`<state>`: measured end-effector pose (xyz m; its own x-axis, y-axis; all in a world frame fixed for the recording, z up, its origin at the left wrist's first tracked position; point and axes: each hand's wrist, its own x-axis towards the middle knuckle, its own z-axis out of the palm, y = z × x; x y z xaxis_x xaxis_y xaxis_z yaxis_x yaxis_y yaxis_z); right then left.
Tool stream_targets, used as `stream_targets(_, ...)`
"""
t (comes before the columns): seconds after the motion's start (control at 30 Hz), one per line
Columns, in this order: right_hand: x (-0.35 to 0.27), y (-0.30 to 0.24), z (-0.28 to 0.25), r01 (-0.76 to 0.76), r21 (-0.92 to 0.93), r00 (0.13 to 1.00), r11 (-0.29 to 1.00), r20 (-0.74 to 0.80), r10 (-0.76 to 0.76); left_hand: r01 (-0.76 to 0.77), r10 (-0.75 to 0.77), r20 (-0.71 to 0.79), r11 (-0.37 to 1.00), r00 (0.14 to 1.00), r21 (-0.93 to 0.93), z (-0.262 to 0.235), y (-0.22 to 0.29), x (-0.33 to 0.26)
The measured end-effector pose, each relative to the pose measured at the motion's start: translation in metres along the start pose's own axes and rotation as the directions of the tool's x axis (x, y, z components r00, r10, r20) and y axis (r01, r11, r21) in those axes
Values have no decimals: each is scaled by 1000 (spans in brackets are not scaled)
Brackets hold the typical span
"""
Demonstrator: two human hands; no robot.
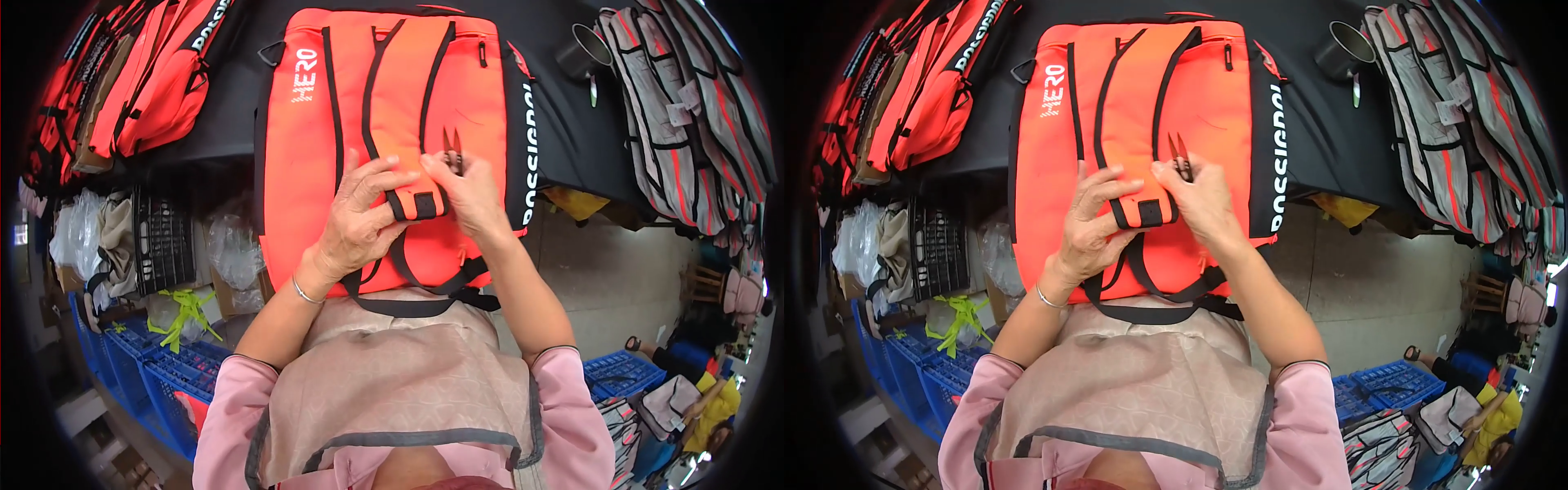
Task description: The recorder is inspecting, cleaning, and trimming thread on backpacks in a factory environment.
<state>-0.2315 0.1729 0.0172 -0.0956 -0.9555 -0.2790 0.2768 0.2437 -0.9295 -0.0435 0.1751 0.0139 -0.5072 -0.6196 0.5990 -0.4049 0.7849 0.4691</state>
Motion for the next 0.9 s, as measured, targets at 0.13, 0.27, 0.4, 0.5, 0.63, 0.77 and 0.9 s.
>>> stream_targets(0.13, -24, -14, -17, 109, -375, 991, 921, -31, -129, 62, -62, 1, 994, 998, -93, -4, -6, -7)
stream_targets(0.27, -59, -21, -18, 241, -507, 951, 828, -45, -305, 23, -25, -29, 996, 999, -83, 3, -7, -11)
stream_targets(0.4, -75, -10, -18, 364, -741, 866, 564, 47, -498, 6, -8, -34, 997, 999, -71, 6, -6, -10)
stream_targets(0.5, -70, -4, -17, 439, -784, 784, 439, 96, -613, -3, 2, -15, 998, 1000, -69, 6, -6, -10)
stream_targets(0.63, -64, -3, -18, 503, -834, 687, 227, 226, -690, 64, -61, 32, 992, 998, -107, 7, -7, -16)
stream_targets(0.77, -60, -3, -19, 515, -849, 651, 121, 296, -699, -17, 16, -3, 997, 1000, -74, 7, -9, -16)
stream_targets(0.9, -59, -7, -20, 518, -855, 626, 23, 360, -692, -44, 45, 10, 997, 999, -63, 4, -10, -13)
